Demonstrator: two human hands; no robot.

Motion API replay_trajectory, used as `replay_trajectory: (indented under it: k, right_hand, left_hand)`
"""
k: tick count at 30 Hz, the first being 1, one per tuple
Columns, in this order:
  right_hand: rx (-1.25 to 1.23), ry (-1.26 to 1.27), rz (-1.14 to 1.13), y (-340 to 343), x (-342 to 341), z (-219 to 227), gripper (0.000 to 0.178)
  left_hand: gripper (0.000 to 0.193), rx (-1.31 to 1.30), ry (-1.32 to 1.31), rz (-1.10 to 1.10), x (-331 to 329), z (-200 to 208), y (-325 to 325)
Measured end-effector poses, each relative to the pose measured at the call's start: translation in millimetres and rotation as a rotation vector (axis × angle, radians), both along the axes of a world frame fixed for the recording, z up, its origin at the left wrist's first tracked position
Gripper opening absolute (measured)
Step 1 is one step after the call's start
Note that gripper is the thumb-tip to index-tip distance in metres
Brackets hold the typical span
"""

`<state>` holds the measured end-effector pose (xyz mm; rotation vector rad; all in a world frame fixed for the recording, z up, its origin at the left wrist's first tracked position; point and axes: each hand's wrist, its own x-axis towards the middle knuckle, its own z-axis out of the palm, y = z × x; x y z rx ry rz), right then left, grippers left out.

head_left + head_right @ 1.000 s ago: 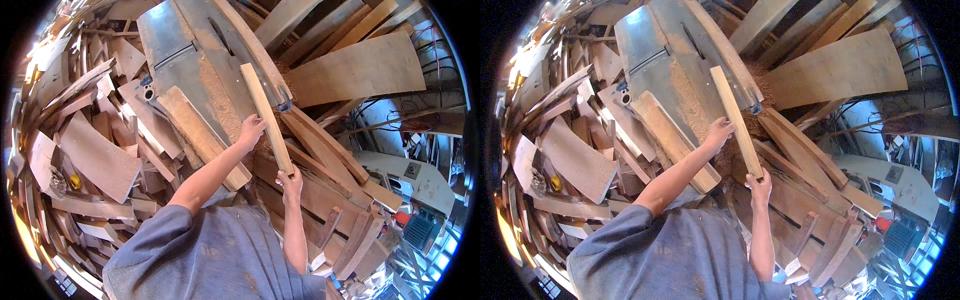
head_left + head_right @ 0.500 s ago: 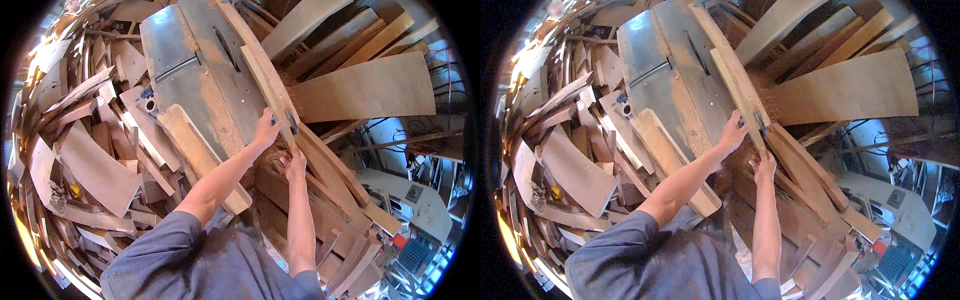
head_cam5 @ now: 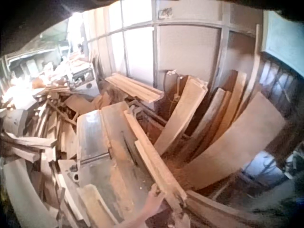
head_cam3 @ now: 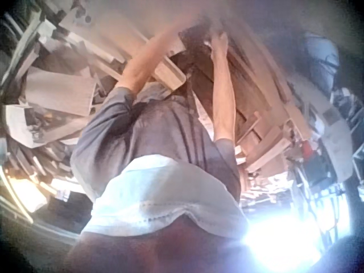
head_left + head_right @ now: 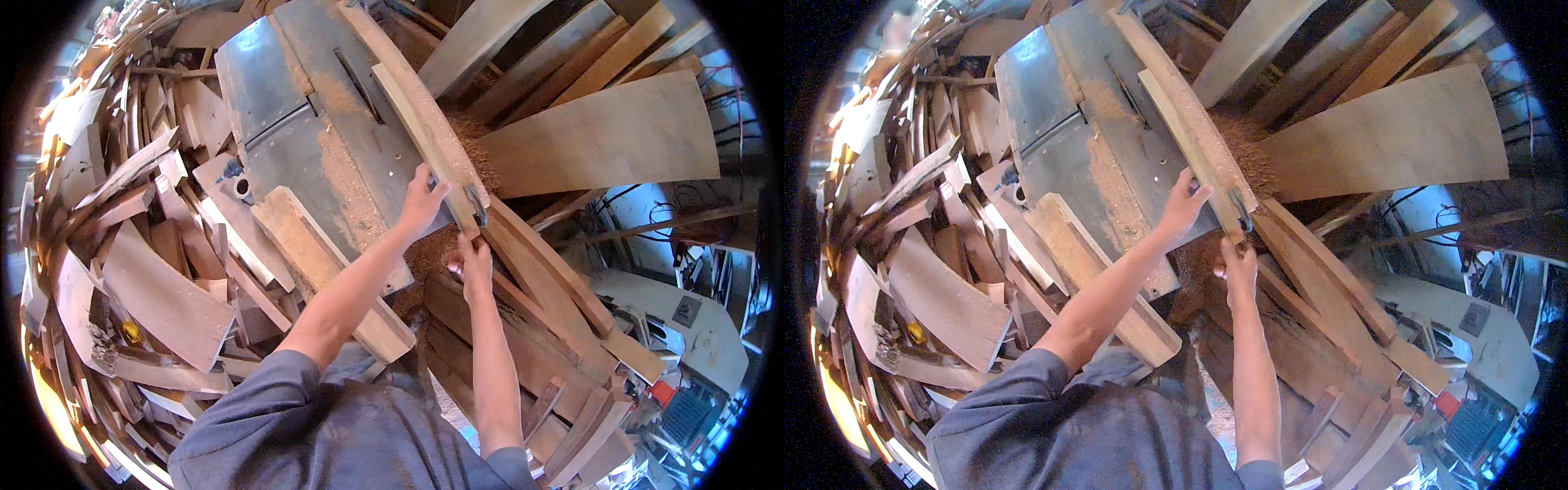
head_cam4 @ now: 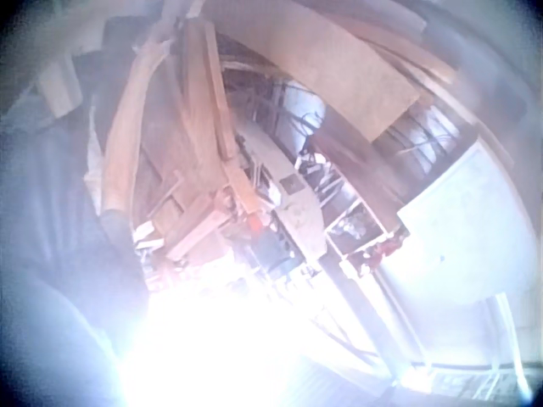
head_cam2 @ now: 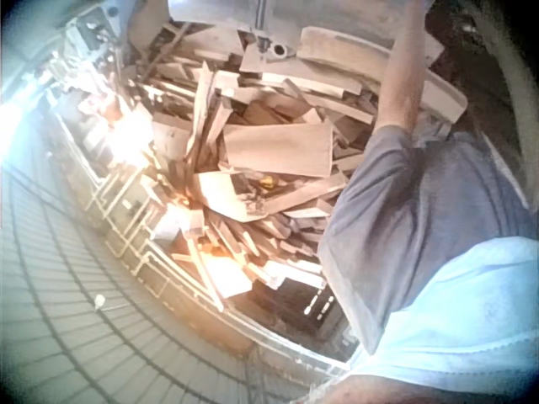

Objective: The person selects wooden planks from a pile and uses a table saw to cut them into smaller pieces. They measure a piece of wood with a tape measure and continue cutting various planks, stacking the finished pieces on the saw table.

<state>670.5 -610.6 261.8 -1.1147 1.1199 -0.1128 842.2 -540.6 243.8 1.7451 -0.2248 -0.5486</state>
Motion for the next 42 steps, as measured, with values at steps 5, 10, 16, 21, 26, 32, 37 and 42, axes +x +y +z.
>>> replay_trajectory:
  k: [5,10,16,21,26,32,37,42]
  right_hand:
    - [-0.025,0.027,0.141,56,-96,1,0.052]
    - [0.477,0.022,0.33,120,-172,-5,0.061]
    - [0.477,-0.075,0.33,165,-168,-14,0.057]
    - [0.27,-0.125,0.281,155,-160,28,0.05]
    - [0.095,-0.113,0.137,122,-173,96,0.051]
    - [0.133,-0.16,-0.043,77,-262,69,0.05]
    - [0.24,-0.123,-0.12,49,-274,36,0.056]
    - [0.266,-0.215,-0.254,31,-256,-21,0.044]
  left_hand:
    - [0.057,0.083,-0.243,0.058,-24,14,93]
    - [0.082,0.72,-0.637,0.227,-67,61,252]
    - [0.098,0.574,-0.103,0.476,-88,49,273]
    - [0.069,0.097,0.149,0.615,-70,48,261]
    - [0.046,-0.14,0.353,0.551,-86,46,249]
    - [0.046,-0.225,0.382,0.284,-127,56,137]
    - [0.046,0.303,-0.189,0.125,-126,15,95]
    - [0.043,0.223,-0.09,0.137,-110,28,77]
